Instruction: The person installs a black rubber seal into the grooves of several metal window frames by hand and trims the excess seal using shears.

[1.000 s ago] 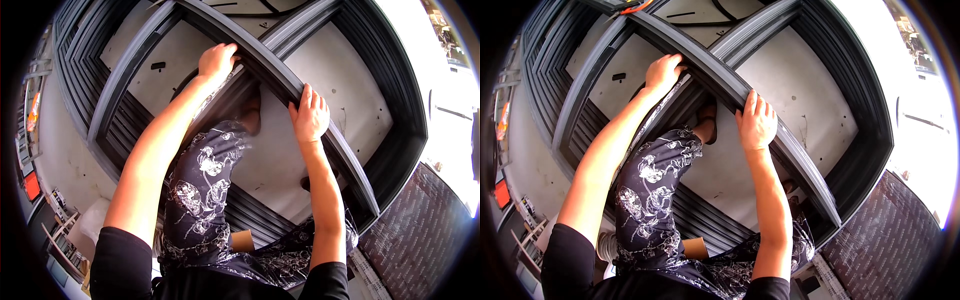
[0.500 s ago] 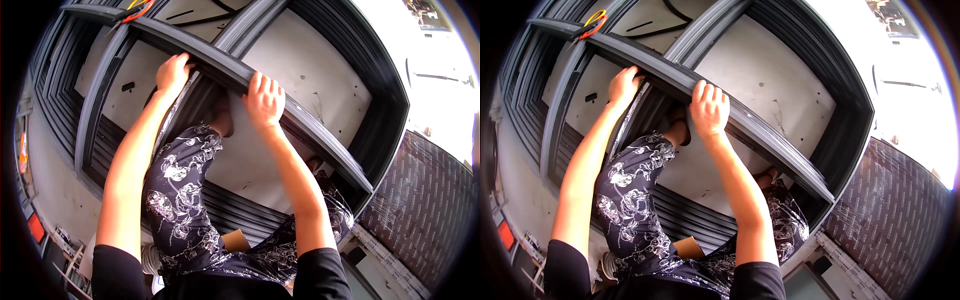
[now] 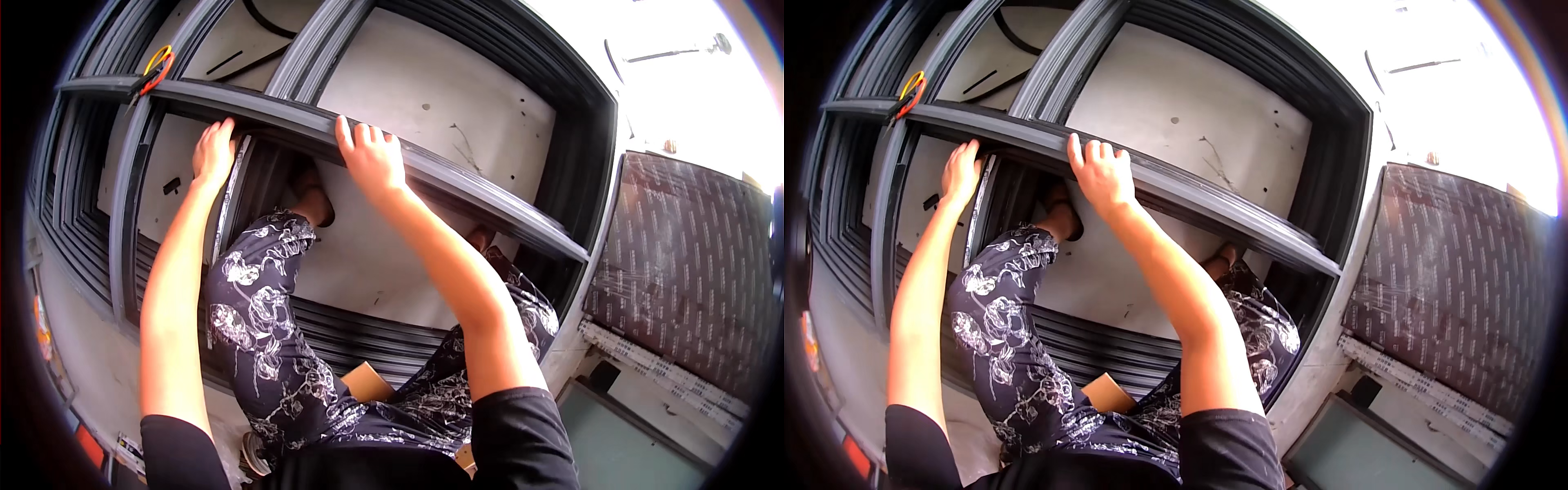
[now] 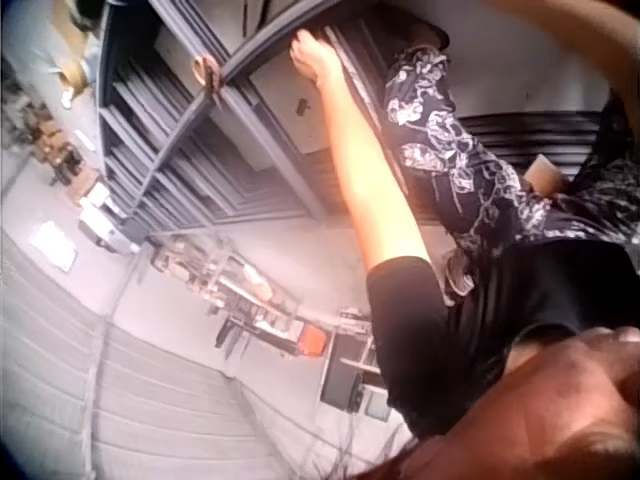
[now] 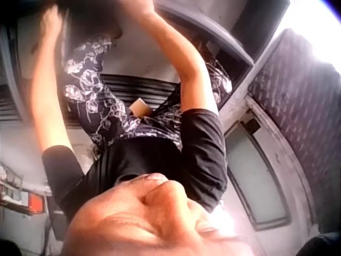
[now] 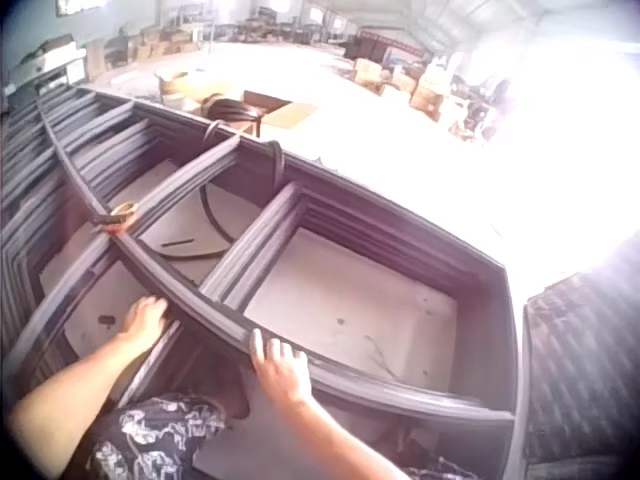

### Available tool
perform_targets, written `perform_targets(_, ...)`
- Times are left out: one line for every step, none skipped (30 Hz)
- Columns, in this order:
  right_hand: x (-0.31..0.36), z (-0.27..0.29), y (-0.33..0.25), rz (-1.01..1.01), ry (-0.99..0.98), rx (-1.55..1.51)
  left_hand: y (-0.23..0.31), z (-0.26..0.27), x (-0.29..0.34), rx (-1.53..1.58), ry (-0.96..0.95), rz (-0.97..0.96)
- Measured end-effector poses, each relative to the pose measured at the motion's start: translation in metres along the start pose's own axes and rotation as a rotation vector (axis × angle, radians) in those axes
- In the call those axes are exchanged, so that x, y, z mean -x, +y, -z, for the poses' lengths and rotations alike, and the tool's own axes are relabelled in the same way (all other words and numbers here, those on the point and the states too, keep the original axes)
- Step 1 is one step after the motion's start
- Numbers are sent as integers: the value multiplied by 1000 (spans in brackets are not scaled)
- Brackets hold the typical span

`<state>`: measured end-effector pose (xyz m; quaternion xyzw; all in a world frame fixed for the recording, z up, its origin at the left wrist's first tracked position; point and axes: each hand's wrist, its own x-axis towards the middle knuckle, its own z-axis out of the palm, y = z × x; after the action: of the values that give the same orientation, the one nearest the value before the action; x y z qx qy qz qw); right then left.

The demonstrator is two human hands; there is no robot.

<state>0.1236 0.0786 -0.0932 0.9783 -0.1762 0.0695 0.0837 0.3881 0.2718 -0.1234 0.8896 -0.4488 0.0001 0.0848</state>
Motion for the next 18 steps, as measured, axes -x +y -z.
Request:
perform_targets(-3,-2,-2,19,40,-57,3,7,11,-10,33,26)
perform_targets(-7,7,-1,26,63,-64,2,17,24,-30,70,62)
perform_targets(-8,18,7,-33,-24,-228,4,23,35,4,66,114)
perform_targets(-12,32,6,-71,-102,-424,-8,32,54,56,192,58)
perform_targets(-3,40,19,-102,-116,-448,0,53,71,177,73,109)
perform_targets(10,51,34,-118,-233,-471,-4,60,96,307,49,107)
perform_targets(25,66,49,-169,-295,-466,-11,63,127,443,24,92)
perform_targets(47,66,65,-230,-283,-378,-22,60,162,842,-146,149)
perform_targets(68,80,77,-243,-293,-294,-19,58,210,775,-189,247)
perform_targets(91,82,83,-336,-267,-280,-19,62,260,695,-233,348)
perform_targets(111,84,97,-349,-288,-234,0,85,299,827,-372,522)
perform_targets(119,80,93,-364,-301,-218,-31,61,377,922,-559,721)
perform_targets(131,89,109,-391,-360,-194,-8,84,395,836,-730,655)
perform_targets(130,94,112,-400,-408,-220,-6,86,447,1173,-724,842)
perform_targets(130,96,118,-410,-444,-226,6,102,464,1245,-807,945)
perform_targets(127,101,122,-420,-484,-219,21,117,468,1331,-894,1043)
perform_targets(120,103,115,-430,-507,-179,26,130,466,1396,-872,1016)
perform_targets(114,106,109,-445,-530,-140,29,141,463,1457,-853,984)
